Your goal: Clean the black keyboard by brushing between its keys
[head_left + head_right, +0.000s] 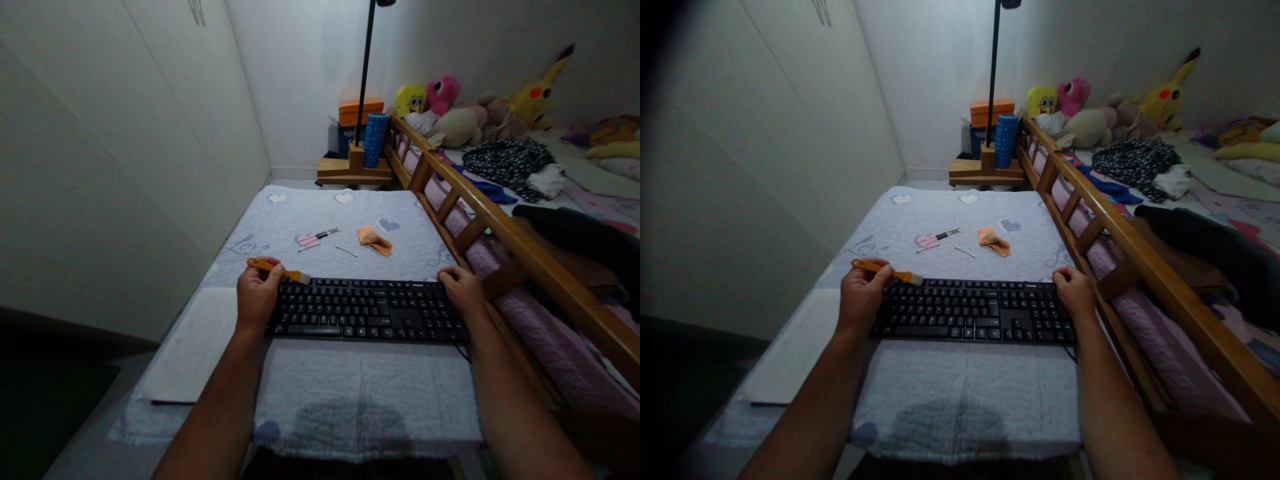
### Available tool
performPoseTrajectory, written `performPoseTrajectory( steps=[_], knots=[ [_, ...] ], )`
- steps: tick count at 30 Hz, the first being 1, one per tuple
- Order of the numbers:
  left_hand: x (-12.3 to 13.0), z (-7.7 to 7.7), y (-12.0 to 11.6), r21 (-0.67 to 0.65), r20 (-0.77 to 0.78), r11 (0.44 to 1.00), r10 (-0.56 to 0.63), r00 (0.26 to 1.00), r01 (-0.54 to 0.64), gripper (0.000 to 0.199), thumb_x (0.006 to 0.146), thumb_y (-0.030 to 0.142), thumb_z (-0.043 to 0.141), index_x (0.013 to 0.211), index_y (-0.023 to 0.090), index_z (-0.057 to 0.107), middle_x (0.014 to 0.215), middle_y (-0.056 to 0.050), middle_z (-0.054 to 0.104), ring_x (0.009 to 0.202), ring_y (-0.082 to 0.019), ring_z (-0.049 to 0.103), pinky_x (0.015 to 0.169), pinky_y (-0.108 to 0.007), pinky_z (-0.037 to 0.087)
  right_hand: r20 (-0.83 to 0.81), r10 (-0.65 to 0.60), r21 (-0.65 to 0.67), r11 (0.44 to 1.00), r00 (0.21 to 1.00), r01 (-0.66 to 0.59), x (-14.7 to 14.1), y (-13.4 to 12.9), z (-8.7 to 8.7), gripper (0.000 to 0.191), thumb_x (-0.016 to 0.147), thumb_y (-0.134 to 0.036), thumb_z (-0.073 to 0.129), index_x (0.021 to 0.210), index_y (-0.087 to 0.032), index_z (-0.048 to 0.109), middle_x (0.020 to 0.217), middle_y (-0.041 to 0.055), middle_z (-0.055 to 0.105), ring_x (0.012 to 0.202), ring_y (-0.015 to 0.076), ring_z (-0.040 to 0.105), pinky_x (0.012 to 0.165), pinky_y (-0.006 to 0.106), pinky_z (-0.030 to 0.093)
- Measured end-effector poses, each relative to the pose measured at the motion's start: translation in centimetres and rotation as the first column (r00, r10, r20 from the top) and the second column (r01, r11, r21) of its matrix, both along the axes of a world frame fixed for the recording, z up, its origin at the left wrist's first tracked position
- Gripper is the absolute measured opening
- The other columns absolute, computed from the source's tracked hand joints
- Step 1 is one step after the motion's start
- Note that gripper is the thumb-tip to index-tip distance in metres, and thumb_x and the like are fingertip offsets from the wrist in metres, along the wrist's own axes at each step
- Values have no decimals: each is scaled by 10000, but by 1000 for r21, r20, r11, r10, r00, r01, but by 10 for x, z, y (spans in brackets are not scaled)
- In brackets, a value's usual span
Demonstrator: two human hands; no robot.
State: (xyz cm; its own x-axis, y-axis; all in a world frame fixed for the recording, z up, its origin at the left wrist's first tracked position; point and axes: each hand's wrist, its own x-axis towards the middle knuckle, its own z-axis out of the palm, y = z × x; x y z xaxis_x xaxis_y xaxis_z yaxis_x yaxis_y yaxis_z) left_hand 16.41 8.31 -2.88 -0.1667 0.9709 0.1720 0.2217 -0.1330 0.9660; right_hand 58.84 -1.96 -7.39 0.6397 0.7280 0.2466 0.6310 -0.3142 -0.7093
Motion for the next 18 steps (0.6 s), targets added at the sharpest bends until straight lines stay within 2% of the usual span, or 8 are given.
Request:
performPoseTrajectory(
  steps=[2,5,11,15,18],
  knots=[
    [0,-1,1,0,-76,1000,20,997,-20,267,779,404,684,904,168,678,776,-18,687,712,-186,666,697,-300,526,6,4,0,1000,1000,-4,0,0,0,247,687,-413,529,671,-221,684,683,52,707,698,238,638,684,338,463],
    [-5,-1,2,74,-247,992,115,962,-100,223,793,369,650,902,180,694,765,-19,688,707,-195,660,698,-305,514,21,7,-1,1000,1000,-7,0,0,-1,236,698,-398,528,669,-224,684,689,55,714,706,237,641,684,332,470],
    [-23,5,4,296,-490,929,347,800,-222,156,827,275,572,904,203,687,795,-30,674,734,-208,653,766,-340,514,36,5,-9,1000,999,-4,5,0,-5,244,704,-406,533,683,-223,693,701,52,719,721,240,651,705,336,471],
    [-30,9,3,391,-510,890,420,751,-232,140,828,224,547,888,198,671,870,-53,685,789,-214,658,810,-361,519,31,-6,-19,1000,1000,7,4,0,-4,260,695,-422,531,687,-220,696,696,52,712,720,245,649,696,341,462],
    [-27,11,0,374,-422,890,414,807,-261,133,852,254,577,922,194,673,902,-48,684,773,-190,655,806,-348,529,28,-13,-26,1000,1000,14,4,0,-3,269,682,-429,535,689,-218,702,691,52,711,715,245,646,679,340,452]
  ],
)
